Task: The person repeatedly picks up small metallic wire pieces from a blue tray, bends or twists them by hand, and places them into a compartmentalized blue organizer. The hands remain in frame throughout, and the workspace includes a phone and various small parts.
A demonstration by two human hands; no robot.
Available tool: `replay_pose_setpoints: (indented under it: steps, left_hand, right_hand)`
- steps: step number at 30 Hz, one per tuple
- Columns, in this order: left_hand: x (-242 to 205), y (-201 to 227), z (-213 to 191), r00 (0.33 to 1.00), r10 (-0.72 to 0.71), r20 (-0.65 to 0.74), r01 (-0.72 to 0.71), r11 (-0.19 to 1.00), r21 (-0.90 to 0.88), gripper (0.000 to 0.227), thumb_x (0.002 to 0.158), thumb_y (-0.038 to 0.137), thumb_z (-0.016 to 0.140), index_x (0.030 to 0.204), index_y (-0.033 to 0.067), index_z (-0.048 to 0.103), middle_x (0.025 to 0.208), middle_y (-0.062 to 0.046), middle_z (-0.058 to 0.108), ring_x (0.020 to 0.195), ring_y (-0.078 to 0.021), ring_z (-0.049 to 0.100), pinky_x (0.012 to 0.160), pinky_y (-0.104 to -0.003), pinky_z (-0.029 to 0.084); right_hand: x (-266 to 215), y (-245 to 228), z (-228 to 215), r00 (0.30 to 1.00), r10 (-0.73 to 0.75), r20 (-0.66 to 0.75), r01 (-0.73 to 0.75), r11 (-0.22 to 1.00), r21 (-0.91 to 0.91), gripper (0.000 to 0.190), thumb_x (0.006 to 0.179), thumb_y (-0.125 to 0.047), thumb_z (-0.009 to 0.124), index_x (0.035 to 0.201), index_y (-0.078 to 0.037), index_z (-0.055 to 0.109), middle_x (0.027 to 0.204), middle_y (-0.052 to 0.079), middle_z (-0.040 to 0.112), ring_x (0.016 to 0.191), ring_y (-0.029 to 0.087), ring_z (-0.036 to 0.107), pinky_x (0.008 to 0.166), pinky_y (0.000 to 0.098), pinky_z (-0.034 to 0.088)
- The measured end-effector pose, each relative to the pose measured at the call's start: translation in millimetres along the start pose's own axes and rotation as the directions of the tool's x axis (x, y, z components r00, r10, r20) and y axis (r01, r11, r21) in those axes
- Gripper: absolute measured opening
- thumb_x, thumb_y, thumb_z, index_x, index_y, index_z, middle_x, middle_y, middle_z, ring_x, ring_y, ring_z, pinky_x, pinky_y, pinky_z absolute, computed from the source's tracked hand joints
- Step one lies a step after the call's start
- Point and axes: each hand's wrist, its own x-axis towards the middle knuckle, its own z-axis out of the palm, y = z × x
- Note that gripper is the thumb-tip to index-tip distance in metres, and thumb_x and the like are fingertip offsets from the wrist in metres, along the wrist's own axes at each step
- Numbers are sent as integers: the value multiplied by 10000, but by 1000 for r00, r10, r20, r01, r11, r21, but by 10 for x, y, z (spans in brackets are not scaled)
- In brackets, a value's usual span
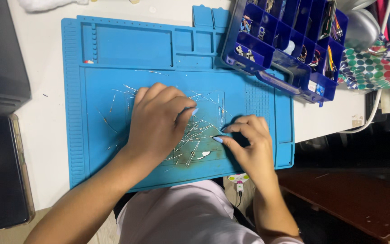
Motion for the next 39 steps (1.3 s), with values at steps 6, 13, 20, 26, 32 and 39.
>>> replay_pose_setpoints:
  steps: [6,13,20,26,32,39]
  left_hand:
    - [-40,-53,110,1000,-1,29,3,998,-70,51,935,176,709,889,184,728,837,26,645,862,-243,604,812,-400,405]
    - [-91,-71,212,992,44,115,-35,996,-80,47,919,184,705,875,169,695,837,3,637,865,-262,598,821,-422,407]
    - [-89,-82,216,985,57,163,-46,996,-74,64,928,182,693,866,187,680,818,15,605,870,-255,594,830,-415,407]
    - [-90,-66,224,987,63,151,-53,996,-70,66,908,152,714,859,174,675,805,5,594,860,-264,591,829,-426,409]
    - [-71,-38,187,979,49,196,-38,997,-60,100,944,179,662,844,175,671,796,7,588,860,-247,573,828,-402,398]
    - [-76,-55,205,979,52,195,-41,997,-63,90,934,161,675,845,168,664,785,11,570,848,-240,568,804,-403,392]
  right_hand:
    - [10,-102,103,983,85,-164,-75,995,65,116,851,-153,855,832,-121,746,841,18,633,859,257,594,843,364,501]
    - [-5,-128,110,986,51,-157,-48,999,24,122,903,-136,804,845,-102,703,861,21,617,906,262,578,868,380,474]
    - [-30,-123,129,982,48,-185,-45,999,20,160,849,-144,860,905,-98,718,879,36,616,897,274,578,871,381,481]
    - [-21,-116,201,977,32,-210,-39,999,-27,112,916,-115,793,874,-92,692,866,25,606,883,271,570,859,380,474]
    - [6,-148,155,984,3,-178,-2,1000,4,100,928,-130,770,901,-101,678,891,27,595,904,278,561,868,380,463]
    - [43,-158,228,981,-5,-192,14,999,46,146,872,-156,834,911,-88,711,885,39,609,886,270,572,863,384,476]
